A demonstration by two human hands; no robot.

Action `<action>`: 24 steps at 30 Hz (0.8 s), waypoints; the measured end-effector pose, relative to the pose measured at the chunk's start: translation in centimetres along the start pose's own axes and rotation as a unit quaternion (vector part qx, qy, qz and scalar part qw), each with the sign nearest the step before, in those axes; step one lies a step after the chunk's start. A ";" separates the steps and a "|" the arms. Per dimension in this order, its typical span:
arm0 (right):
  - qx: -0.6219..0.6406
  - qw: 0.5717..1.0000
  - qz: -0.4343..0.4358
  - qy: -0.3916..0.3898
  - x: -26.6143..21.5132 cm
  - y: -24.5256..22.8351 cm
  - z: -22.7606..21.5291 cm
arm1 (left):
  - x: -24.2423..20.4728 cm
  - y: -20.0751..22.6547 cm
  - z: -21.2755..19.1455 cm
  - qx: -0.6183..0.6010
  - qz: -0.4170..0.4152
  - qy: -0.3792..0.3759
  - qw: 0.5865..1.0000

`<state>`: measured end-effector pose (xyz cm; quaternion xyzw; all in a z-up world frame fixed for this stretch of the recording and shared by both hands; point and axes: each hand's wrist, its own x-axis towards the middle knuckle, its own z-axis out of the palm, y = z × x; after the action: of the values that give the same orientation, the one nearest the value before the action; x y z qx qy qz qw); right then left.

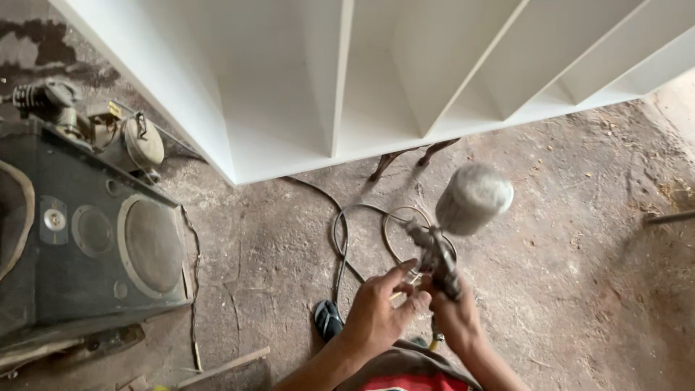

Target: The person uses a spray gun to apply a white finish to the interior and exterior surfaces of a wooden cabinet.

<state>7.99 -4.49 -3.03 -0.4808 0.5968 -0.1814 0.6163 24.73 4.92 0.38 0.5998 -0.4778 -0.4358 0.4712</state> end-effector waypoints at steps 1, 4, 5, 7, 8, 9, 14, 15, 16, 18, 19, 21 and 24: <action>0.003 1.000 -0.015 0.017 0.0 -1.1 -0.6 | -0.1 0.0 0.5 -0.004 -0.009 0.019 1.000; 0.027 0.996 -0.077 0.044 -1.3 -4.9 -2.8 | -0.2 -0.1 2.9 0.022 0.119 0.079 0.989; 0.048 0.993 -0.105 0.038 -2.1 -6.1 -3.7 | -0.2 -0.3 4.0 0.038 0.187 0.096 0.977; 0.071 0.986 -0.143 0.052 -4.0 -7.9 -5.7 | -0.6 -0.8 6.7 0.051 0.165 -0.017 0.985; 0.070 0.983 -0.154 0.070 -5.0 -8.5 -7.0 | -0.6 -1.2 8.3 0.057 0.153 -0.073 0.984; 0.069 0.980 -0.166 0.089 -6.0 -8.9 -8.4 | -0.3 -1.7 10.4 0.097 0.156 -0.106 0.977; 0.191 0.947 -0.237 0.098 -8.8 -8.5 -17.4 | 1.9 -6.5 19.8 0.216 0.053 -0.225 0.949; 0.225 0.937 -0.246 0.103 -9.0 -8.0 -19.3 | 2.2 -7.9 21.1 0.243 0.109 -0.191 0.945; 0.248 0.928 -0.258 0.100 -9.3 -7.3 -21.4 | 2.3 -9.4 22.0 0.268 0.165 -0.158 0.936; 0.295 0.909 -0.281 0.092 -10.2 -5.4 -26.3 | 3.0 -12.3 23.3 0.337 0.189 -0.167 0.907; 0.305 0.905 -0.277 0.108 -10.8 -4.1 -28.8 | 3.6 -13.4 23.7 0.355 0.126 -0.207 0.903; 0.325 0.897 -0.263 0.142 -11.8 -0.9 -34.1 | 4.1 -15.1 24.2 0.343 0.053 -0.245 0.905; 0.287 0.897 -0.254 0.220 -11.9 4.3 -41.1 | 4.6 -15.0 25.1 0.270 0.074 -0.260 0.924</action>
<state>-33.54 -8.42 7.39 -0.3664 0.4969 -0.5958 0.5136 3.53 -1.86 -19.13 0.5331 -0.7262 -0.3943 0.1816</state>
